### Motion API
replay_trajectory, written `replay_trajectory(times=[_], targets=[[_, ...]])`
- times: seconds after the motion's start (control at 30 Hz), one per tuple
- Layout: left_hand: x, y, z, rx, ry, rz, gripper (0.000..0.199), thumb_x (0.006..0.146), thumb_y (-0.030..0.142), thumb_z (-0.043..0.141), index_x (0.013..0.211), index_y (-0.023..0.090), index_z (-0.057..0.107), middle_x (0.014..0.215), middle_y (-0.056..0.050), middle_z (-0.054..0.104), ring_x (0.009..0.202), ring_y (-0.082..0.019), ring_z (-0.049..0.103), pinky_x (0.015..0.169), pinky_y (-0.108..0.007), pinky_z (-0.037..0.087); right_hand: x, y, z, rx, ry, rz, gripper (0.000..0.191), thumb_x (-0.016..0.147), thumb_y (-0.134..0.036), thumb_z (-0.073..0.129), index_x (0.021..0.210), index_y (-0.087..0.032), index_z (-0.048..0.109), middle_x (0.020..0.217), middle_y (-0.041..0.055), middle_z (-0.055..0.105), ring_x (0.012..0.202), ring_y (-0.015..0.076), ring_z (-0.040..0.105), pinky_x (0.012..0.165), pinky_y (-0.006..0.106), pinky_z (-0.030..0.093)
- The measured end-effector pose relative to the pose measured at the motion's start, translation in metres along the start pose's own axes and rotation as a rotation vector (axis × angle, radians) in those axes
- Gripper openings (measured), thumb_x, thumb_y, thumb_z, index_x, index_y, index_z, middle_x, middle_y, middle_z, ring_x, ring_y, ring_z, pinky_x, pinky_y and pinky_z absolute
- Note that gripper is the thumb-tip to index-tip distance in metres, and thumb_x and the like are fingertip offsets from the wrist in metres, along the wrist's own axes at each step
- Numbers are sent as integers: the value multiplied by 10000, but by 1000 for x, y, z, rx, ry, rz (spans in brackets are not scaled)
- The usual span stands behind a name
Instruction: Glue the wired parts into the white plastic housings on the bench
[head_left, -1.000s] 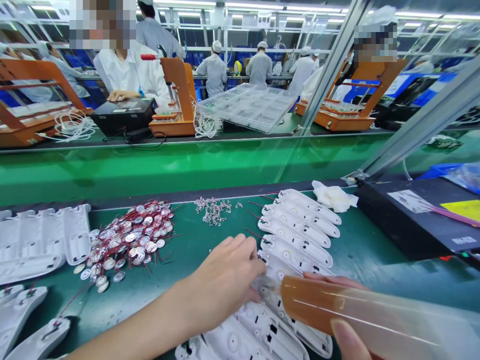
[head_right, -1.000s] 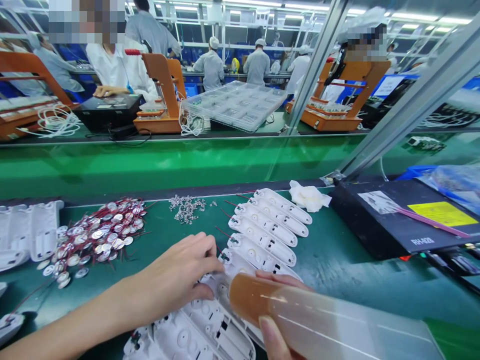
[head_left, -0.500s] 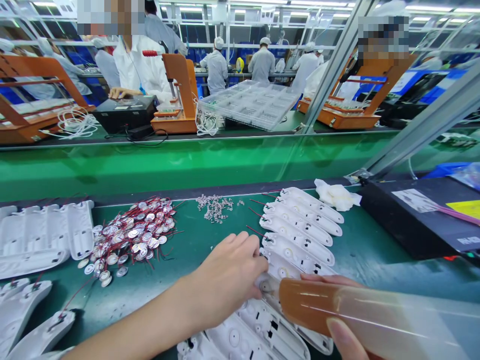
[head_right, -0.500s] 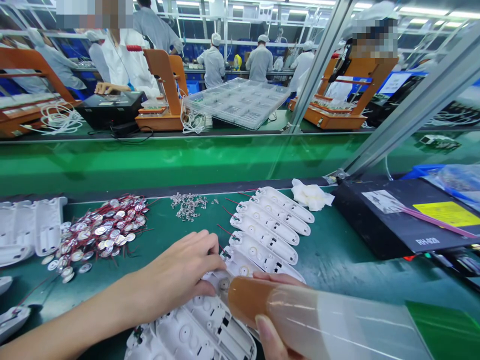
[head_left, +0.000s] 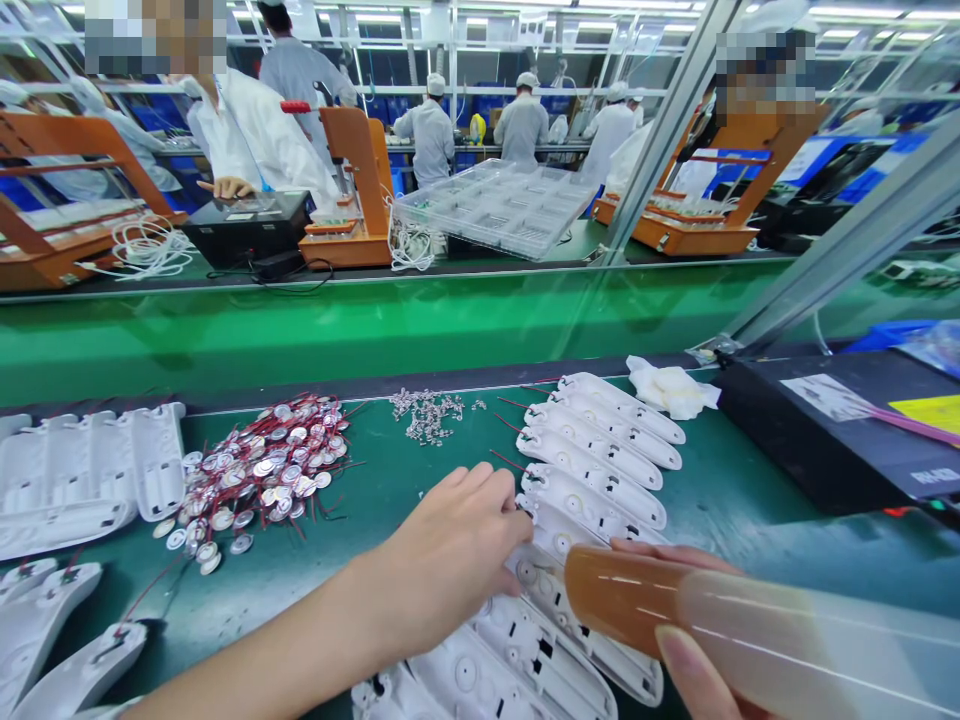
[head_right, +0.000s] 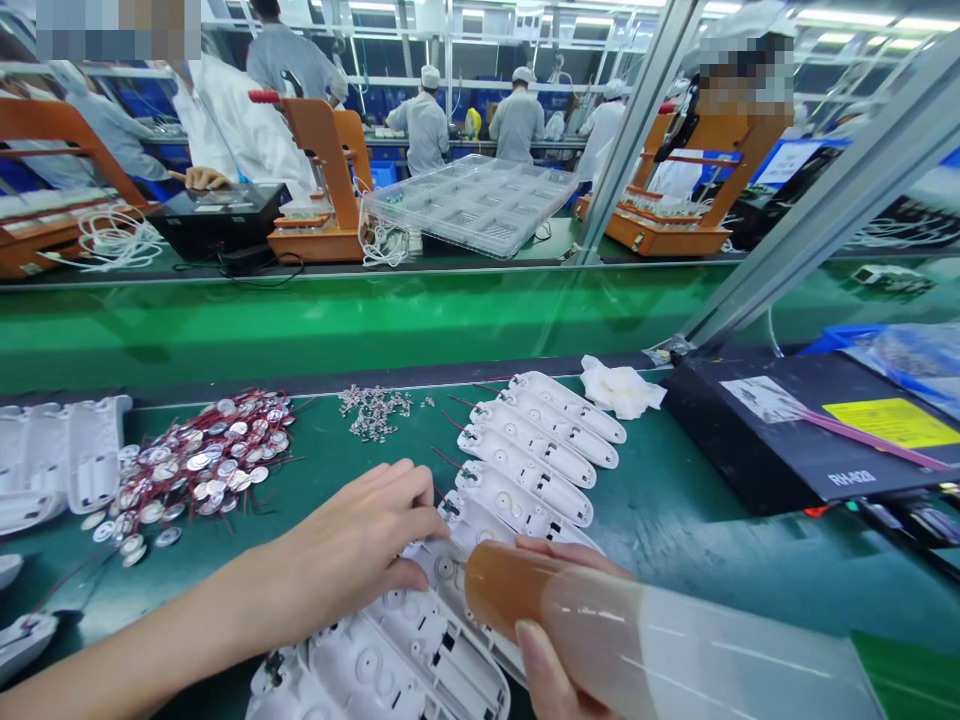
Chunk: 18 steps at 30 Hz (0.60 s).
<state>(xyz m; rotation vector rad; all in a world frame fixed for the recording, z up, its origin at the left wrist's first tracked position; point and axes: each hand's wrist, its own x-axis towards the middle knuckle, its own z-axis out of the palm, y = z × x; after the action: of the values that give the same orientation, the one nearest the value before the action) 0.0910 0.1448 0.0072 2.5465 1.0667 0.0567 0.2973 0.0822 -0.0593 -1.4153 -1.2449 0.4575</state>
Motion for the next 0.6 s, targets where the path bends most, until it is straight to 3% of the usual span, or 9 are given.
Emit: replay_trajectory(times=[0.17,0.3,0.47,0.6], targets=[[0,0,1,-6,-2,1,164,773,261,678,885,181,588,874,-4,467,820,-173,405,695,-294,297,-8,17,-3,-39,-3,2,426,684,-516,606,981,-214,561,824,72,649,729,248,616,662,345,522],[-1,0,1,-6,6,7,141,786,250,663,880,183,583,874,-4,469,821,-171,401,693,-290,295,-9,0,6,-92,46,30,432,677,-579,593,933,-231,583,830,70,654,803,276,617,679,352,522],[-1,-1,0,-13,-4,0,153,785,254,664,895,184,583,877,-3,472,827,-172,405,716,-297,302,0,-32,13,28,26,56,371,700,-537,605,885,-218,561,859,63,657,773,233,619,757,351,492],[0,0,-1,-6,-15,-4,176,776,267,674,892,178,577,881,-5,473,832,-175,410,734,-306,309,5,-40,8,27,1,51,314,720,-505,607,834,-212,585,793,51,651,720,202,603,761,335,477]])
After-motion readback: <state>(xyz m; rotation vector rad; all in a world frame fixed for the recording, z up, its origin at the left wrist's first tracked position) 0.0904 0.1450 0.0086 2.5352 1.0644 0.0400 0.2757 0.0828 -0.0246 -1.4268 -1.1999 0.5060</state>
